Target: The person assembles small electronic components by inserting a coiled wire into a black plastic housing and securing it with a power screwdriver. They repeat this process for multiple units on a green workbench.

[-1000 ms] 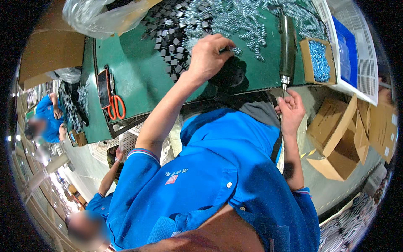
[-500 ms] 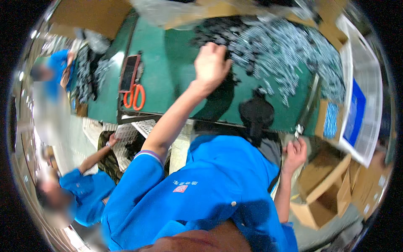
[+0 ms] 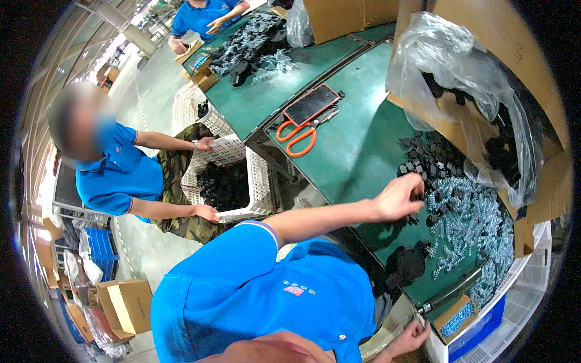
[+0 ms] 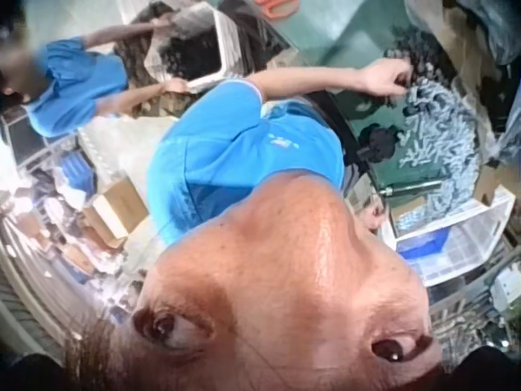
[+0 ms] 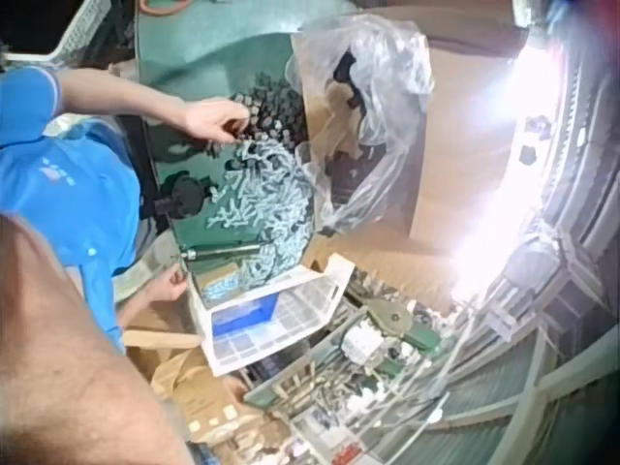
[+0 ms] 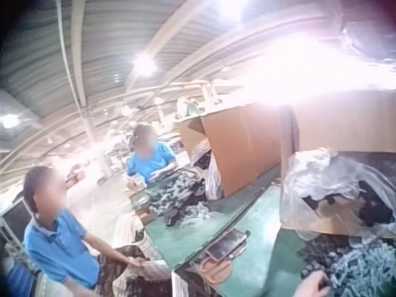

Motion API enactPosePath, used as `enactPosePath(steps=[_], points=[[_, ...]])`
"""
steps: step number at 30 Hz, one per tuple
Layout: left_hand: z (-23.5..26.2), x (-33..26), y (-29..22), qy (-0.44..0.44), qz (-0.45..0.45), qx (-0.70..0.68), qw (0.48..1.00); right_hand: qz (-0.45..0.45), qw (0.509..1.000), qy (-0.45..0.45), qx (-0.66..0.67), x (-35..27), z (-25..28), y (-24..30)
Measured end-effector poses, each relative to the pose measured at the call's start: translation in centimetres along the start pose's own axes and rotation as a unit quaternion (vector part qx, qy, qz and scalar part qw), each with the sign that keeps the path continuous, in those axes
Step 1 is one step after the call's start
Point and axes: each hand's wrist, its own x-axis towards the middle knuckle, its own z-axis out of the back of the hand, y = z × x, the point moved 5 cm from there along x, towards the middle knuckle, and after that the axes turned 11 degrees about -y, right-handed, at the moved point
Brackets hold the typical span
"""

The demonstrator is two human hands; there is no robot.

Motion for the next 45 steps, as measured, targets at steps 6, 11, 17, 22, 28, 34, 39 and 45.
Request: enactPosePath(steps=[6, 11, 17, 22, 28, 34, 39, 45], points=[[-0.9, -9.8, -5.3, 0.113, 0.187, -0.303, 0.928, -0.037, 0.979, 0.098, 0.177, 0.1, -2.3, 13.0], [-0.2, -12.2, -8.1, 0.11, 0.014, -0.235, 0.966, 0.003, 0.909, 0.299, 0.29, -4.2, -8.4, 20.1], [0.8, -13.0, -7.2, 0.08, 0.003, -0.238, 0.968, 0.016, 0.904, 0.32, 0.283, -5.0, -9.3, 20.7], [1.2, -13.7, -7.3, 0.075, 0.02, -0.262, 0.962, 0.006, 0.898, 0.334, 0.288, -4.9, -9.5, 19.9], [1.8, -14.7, -6.5, 0.07, 0.022, -0.238, 0.968, -0.011, 0.885, 0.36, 0.295, -5.4, -9.8, 20.4], [2.2, -15.1, -7.4, 0.076, 0.041, -0.245, 0.966, -0.013, 0.888, 0.354, 0.293, -5.6, -9.3, 20.6], [1.7, -15.1, -7.7, 0.082, 0.03, -0.255, 0.963, 0.009, 0.889, 0.342, 0.305, -4.5, -8.9, 20.2], [1.7, -15.3, -6.9, 0.058, 0.004, -0.263, 0.963, 0.024, 0.884, 0.345, 0.316, -5.4, -8.8, 21.6]])
